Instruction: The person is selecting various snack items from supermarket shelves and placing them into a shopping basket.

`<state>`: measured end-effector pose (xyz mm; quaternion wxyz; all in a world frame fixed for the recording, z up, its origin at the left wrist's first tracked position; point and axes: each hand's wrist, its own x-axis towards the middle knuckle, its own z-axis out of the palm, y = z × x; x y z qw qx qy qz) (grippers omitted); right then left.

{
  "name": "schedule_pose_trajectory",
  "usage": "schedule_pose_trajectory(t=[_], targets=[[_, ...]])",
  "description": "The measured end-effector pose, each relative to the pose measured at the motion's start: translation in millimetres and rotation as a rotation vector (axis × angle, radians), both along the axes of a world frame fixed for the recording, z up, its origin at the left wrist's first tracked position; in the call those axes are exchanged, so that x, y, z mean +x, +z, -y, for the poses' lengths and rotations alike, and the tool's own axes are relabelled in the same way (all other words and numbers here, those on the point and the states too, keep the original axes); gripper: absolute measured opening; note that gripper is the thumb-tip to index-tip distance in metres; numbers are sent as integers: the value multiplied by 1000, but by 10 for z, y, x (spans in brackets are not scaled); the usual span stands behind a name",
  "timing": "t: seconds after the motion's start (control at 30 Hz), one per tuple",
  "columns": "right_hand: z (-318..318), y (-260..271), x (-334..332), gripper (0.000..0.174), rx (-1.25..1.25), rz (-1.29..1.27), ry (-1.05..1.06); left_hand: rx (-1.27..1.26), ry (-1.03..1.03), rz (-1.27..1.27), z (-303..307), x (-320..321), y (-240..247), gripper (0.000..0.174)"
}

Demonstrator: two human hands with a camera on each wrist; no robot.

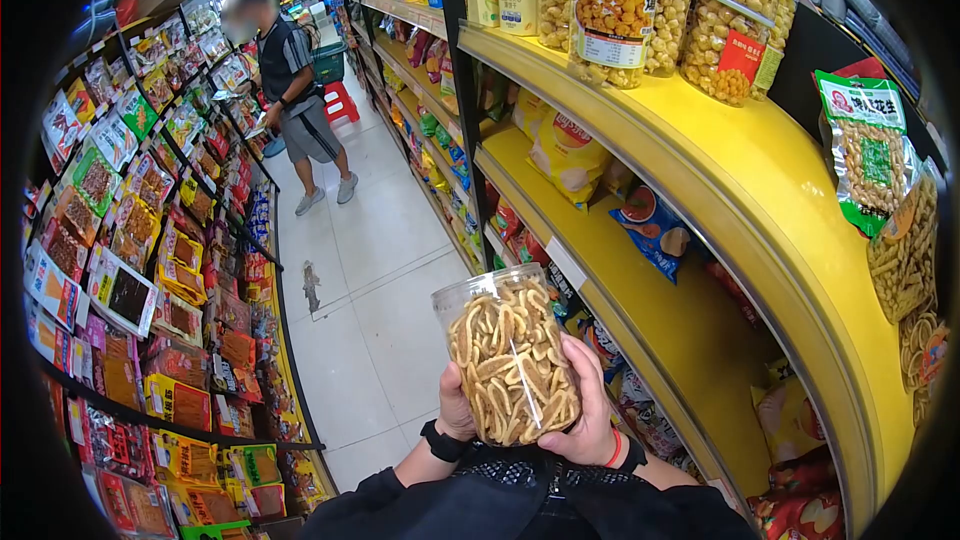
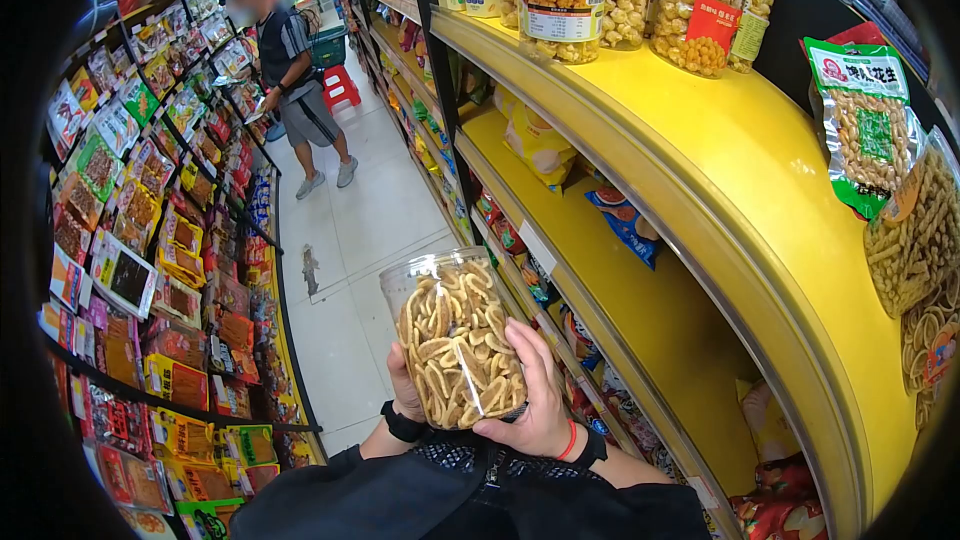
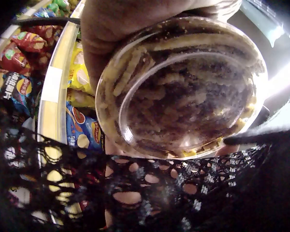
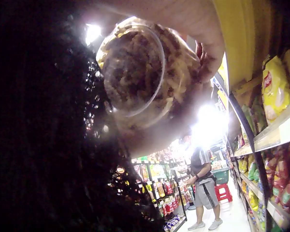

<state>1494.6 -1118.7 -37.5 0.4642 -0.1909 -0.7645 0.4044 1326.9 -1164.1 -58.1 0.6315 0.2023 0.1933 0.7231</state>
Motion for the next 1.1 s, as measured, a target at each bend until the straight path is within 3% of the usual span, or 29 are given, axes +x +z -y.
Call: schedule_pose_trajectory(t=[0.4, 0.73, 0.83, 1.1], targets=[[1, -42, -26, 98, -18, -77, 62, 62, -104, 19, 41, -82, -99, 87], [10, -62, -52, 99, -9, -71, 61, 70, -80, -5, 51, -97, -96, 86], [17, -61, -58, 99, -16, -72, 64, 38, -41, -115, 64, -93, -71, 90], [26, -58, -75, 99, -3, -61, 57, 58, -68, -7, 57, -110, -59, 88]])
